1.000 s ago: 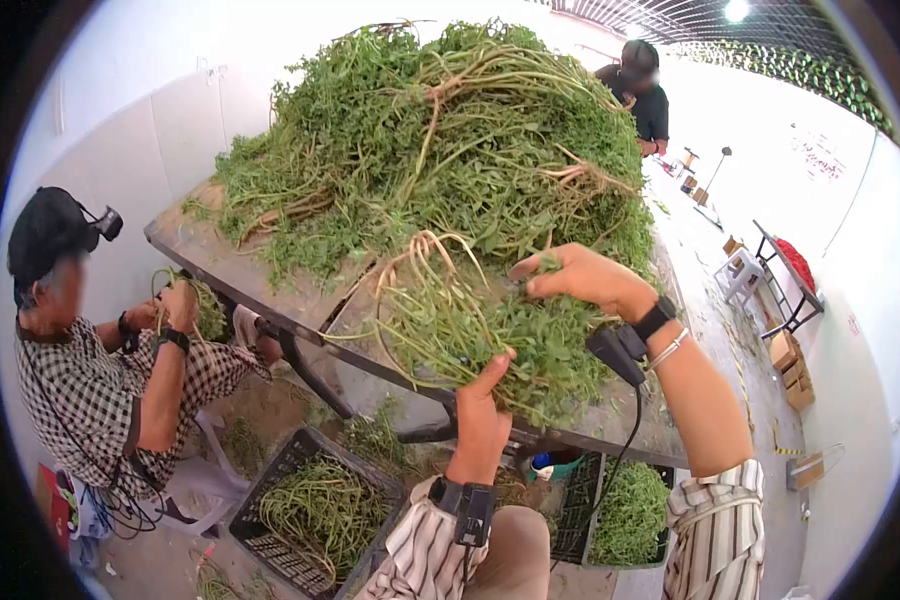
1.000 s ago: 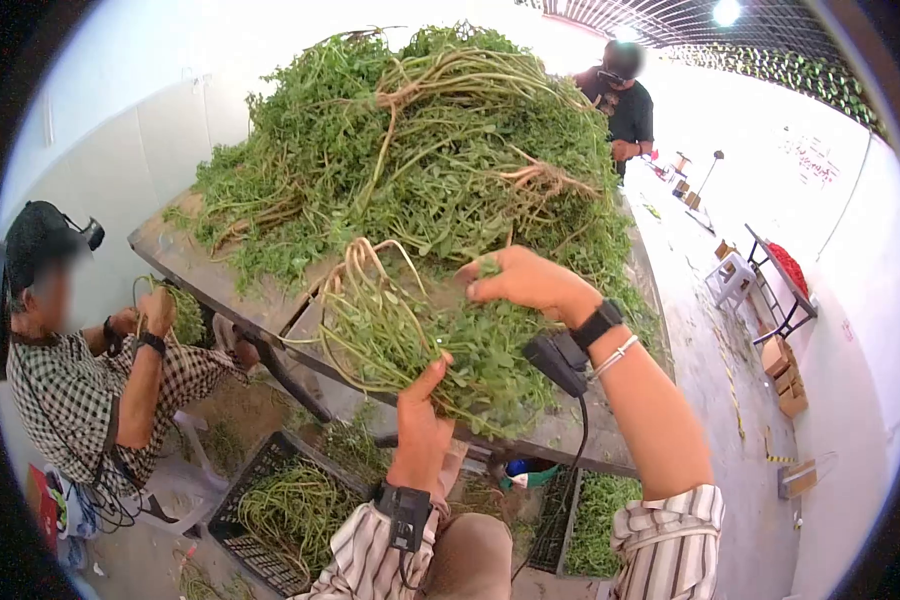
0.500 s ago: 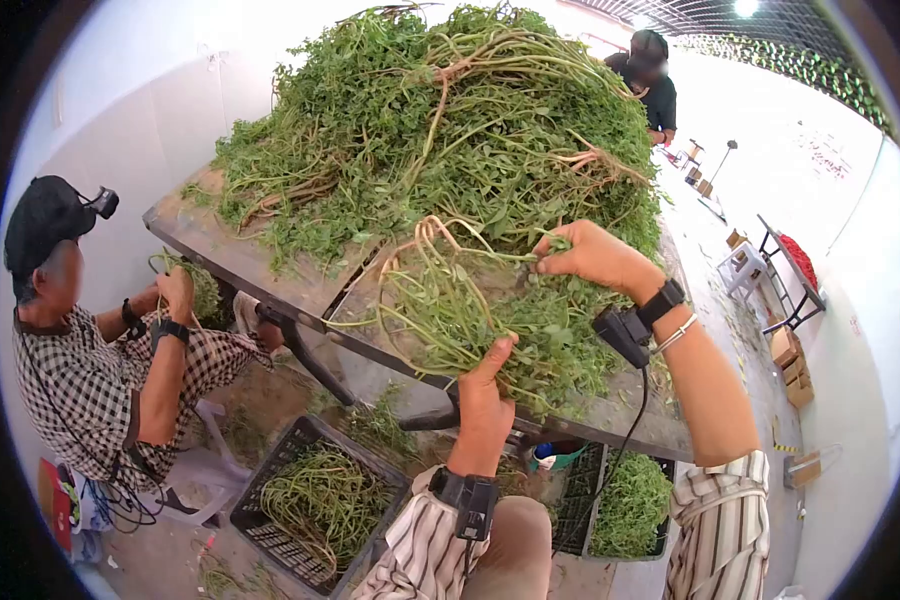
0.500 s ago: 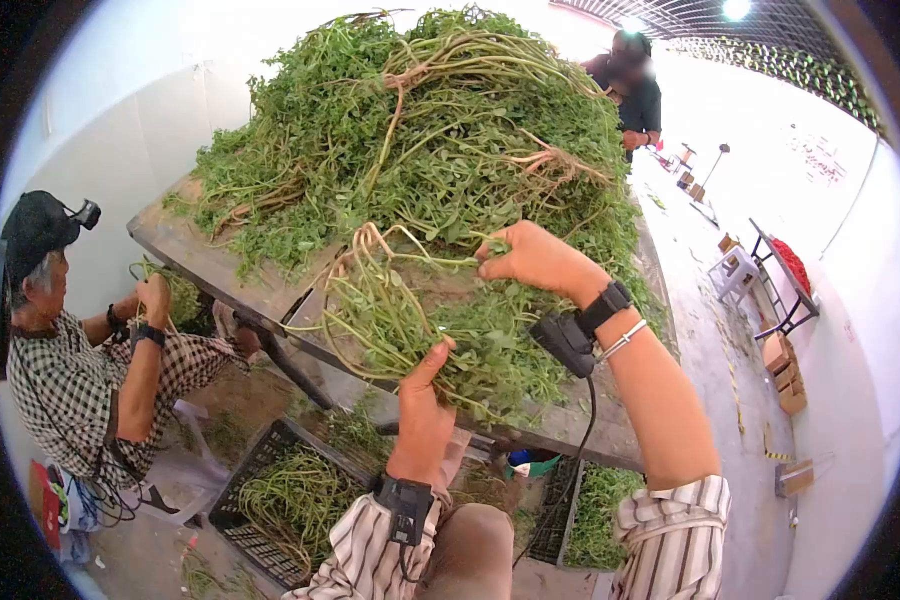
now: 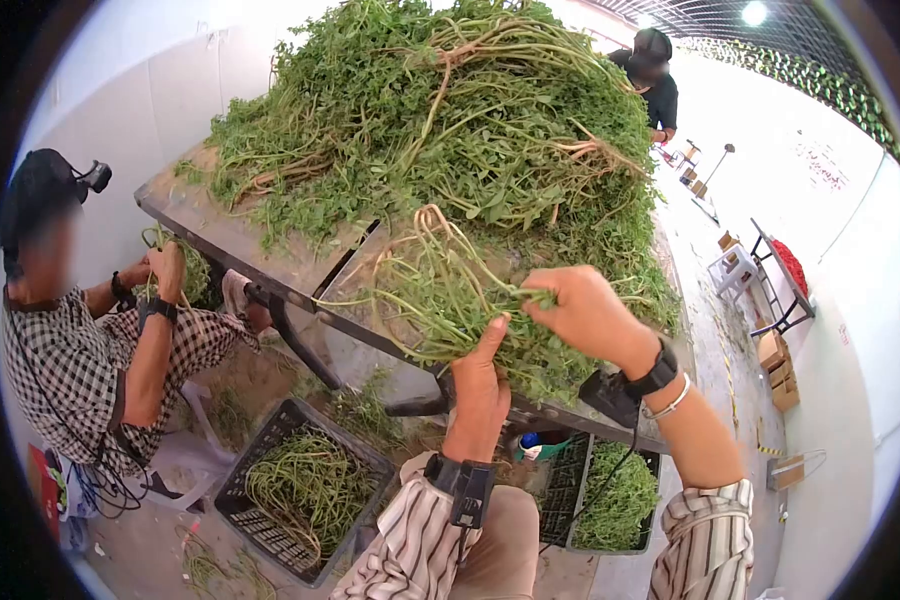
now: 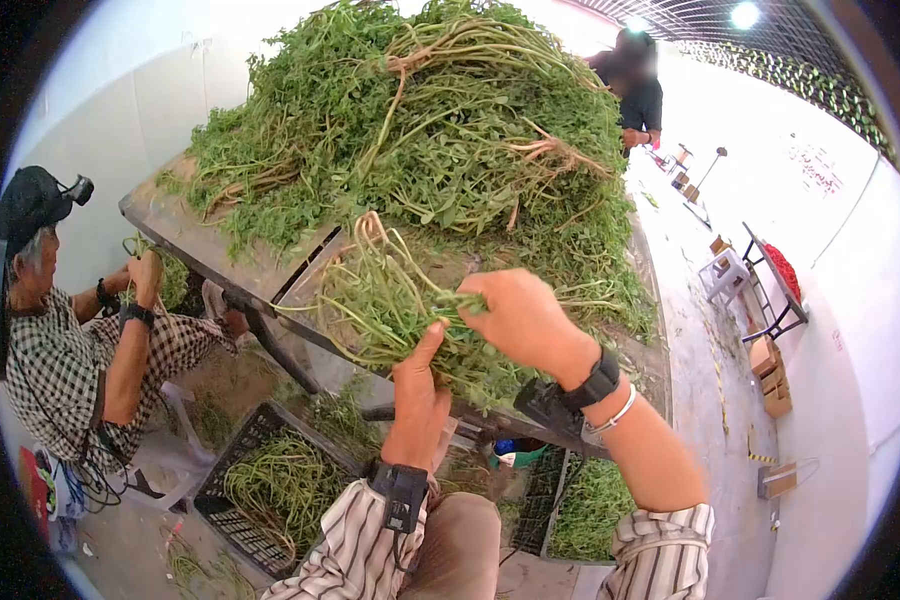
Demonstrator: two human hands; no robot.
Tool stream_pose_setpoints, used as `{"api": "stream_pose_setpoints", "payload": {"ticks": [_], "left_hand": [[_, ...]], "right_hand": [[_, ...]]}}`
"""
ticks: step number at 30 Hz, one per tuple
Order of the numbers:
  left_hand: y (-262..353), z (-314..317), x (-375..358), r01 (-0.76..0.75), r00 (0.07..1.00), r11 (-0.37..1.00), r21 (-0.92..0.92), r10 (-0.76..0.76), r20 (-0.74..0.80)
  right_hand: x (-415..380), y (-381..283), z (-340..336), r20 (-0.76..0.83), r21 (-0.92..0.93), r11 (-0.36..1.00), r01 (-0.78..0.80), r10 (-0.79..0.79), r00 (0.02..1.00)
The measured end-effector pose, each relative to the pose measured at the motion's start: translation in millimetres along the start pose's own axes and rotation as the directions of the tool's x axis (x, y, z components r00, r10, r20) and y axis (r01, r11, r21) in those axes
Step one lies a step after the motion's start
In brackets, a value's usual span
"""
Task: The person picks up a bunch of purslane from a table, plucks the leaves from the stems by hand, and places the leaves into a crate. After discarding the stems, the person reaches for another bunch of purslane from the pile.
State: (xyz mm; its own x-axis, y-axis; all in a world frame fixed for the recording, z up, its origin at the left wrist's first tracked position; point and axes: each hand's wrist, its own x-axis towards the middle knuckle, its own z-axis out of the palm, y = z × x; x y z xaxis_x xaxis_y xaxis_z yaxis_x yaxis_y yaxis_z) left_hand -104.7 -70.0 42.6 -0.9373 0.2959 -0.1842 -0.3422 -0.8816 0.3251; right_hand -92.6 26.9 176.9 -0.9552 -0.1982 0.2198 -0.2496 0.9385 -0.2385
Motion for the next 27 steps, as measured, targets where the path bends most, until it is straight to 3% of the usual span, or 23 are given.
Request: {"api": "stream_pose_setpoints", "payload": {"ticks": [2,4,7,16,17,20,22,23,24,26,27], "left_hand": [[-2,-1,0,-0.005,1.0,1.0,-0.015,0.005,0.021],[0,1,-2,0.006,0.995,0.996,-0.088,0.003,0.103],[5,6,-5,0.009,0.999,0.998,-0.055,-0.006,0.047],[3,20,14,0.093,0.994,0.991,0.098,-0.098,0.045],[4,22,13,0.077,0.991,0.99,0.122,-0.09,0.104],[6,29,10,0.044,0.987,0.993,0.107,-0.059,0.148],[6,28,13,0.043,0.983,0.996,0.08,-0.056,0.175],[11,29,13,0.041,0.982,0.998,0.044,-0.048,0.182],[16,31,11,0.037,0.981,0.999,0.005,-0.037,0.189],[23,31,10,0.011,0.984,1.0,-0.015,-0.009,0.175],[26,30,11,-0.002,0.985,1.0,0.01,0.0,0.174]], "right_hand": [[-4,5,13,-0.046,0.031,0.998,0.054,-0.052,0.998],[-5,6,18,-0.065,-0.052,0.991,0.12,-0.123,0.99],[-9,2,16,0.007,-0.066,0.997,0.029,-0.028,1.0],[-23,9,12,-0.028,-0.043,0.999,0.02,-0.021,0.999],[-25,10,11,-0.028,-0.042,0.999,0.02,-0.021,0.999],[-33,9,7,-0.103,0.044,0.999,0.012,-0.007,0.995],[-40,0,-1,-0.24,0.149,0.989,-0.024,0.06,0.969],[-46,-11,-12,-0.211,0.186,0.971,-0.147,0.186,0.96],[-54,-10,-12,-0.207,0.187,0.971,-0.147,0.185,0.961],[-79,-5,-13,-0.407,0.142,0.987,-0.08,0.132,0.904],[-91,-6,-15,-0.404,0.141,0.987,-0.077,0.128,0.906]]}}
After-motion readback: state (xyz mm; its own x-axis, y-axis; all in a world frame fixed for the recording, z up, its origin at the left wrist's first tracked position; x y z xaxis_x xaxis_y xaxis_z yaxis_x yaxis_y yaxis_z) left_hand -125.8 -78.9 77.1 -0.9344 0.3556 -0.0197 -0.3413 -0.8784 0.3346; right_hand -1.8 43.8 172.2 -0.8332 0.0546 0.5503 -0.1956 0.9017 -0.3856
